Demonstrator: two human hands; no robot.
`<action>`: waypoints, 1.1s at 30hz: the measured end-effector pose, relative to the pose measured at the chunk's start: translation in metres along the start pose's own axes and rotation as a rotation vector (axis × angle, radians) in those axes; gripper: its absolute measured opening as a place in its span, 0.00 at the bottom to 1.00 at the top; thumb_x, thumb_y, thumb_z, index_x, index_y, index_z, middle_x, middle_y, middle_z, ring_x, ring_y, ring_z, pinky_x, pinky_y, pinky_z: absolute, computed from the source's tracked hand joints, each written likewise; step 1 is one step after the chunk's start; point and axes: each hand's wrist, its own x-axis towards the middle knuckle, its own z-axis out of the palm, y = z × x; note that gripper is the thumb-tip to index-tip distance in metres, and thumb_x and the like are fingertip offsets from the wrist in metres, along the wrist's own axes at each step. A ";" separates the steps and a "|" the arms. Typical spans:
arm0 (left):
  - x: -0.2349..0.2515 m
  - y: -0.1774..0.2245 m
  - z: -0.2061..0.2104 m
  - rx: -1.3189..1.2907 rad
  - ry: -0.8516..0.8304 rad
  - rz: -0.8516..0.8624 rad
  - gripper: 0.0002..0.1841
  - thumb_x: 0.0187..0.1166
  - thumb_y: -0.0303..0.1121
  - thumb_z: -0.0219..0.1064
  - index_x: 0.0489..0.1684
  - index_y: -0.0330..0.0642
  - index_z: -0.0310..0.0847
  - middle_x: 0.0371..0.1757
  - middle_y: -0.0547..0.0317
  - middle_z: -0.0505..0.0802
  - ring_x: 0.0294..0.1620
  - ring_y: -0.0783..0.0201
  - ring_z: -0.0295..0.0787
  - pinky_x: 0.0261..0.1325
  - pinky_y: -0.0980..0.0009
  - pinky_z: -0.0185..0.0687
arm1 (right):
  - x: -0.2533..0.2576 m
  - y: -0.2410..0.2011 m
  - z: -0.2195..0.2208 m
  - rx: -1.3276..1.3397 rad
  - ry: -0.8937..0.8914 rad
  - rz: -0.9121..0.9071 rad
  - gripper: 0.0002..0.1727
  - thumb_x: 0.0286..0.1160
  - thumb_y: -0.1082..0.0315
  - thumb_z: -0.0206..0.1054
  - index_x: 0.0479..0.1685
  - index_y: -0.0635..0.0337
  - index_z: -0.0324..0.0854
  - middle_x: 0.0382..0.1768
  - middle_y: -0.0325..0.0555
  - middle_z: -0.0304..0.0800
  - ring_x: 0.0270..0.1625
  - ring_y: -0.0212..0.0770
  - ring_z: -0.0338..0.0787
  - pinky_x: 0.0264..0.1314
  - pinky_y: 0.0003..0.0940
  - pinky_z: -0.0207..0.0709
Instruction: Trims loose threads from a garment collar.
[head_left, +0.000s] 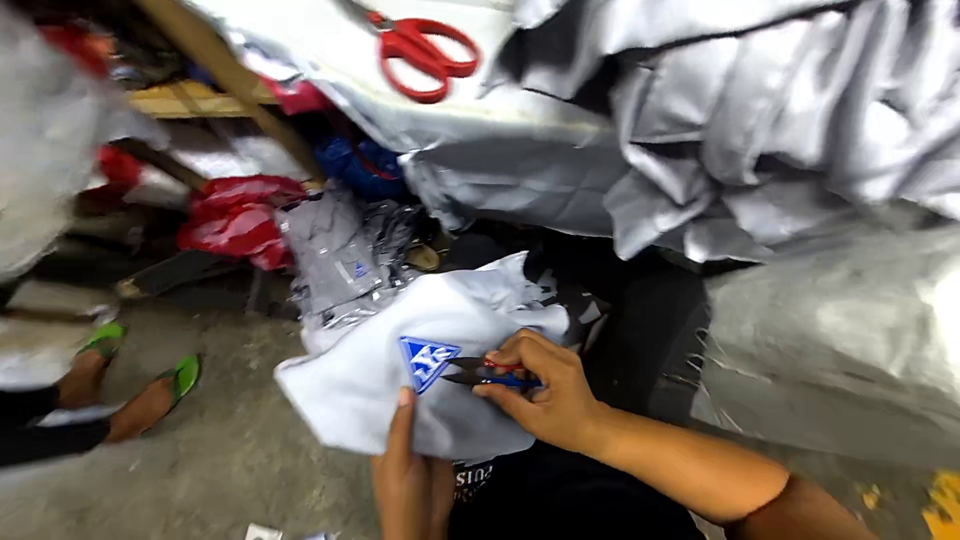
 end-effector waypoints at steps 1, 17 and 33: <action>0.001 0.002 -0.002 0.002 -0.024 -0.008 0.14 0.92 0.31 0.46 0.58 0.42 0.78 0.47 0.63 0.96 0.52 0.69 0.94 0.59 0.67 0.91 | -0.004 0.003 -0.012 -0.048 0.033 0.014 0.15 0.72 0.64 0.77 0.42 0.71 0.86 0.38 0.51 0.90 0.40 0.29 0.88 0.44 0.18 0.82; 0.037 0.031 -0.021 -0.073 -0.264 -0.013 0.28 0.94 0.33 0.30 0.47 0.46 0.86 0.46 0.65 0.98 0.53 0.72 0.95 0.61 0.70 0.90 | -0.106 0.064 -0.150 -0.918 0.267 0.928 0.29 0.68 0.47 0.77 0.47 0.69 0.85 0.46 0.64 0.88 0.46 0.64 0.90 0.45 0.64 0.79; 0.040 0.050 0.002 0.638 -0.745 0.502 0.55 0.75 0.79 0.29 0.76 0.37 0.77 0.83 0.50 0.77 0.91 0.62 0.56 0.92 0.60 0.45 | 0.046 -0.029 -0.009 -0.127 -0.158 -0.035 0.17 0.74 0.77 0.59 0.57 0.72 0.88 0.47 0.53 0.97 0.52 0.39 0.96 0.56 0.39 0.88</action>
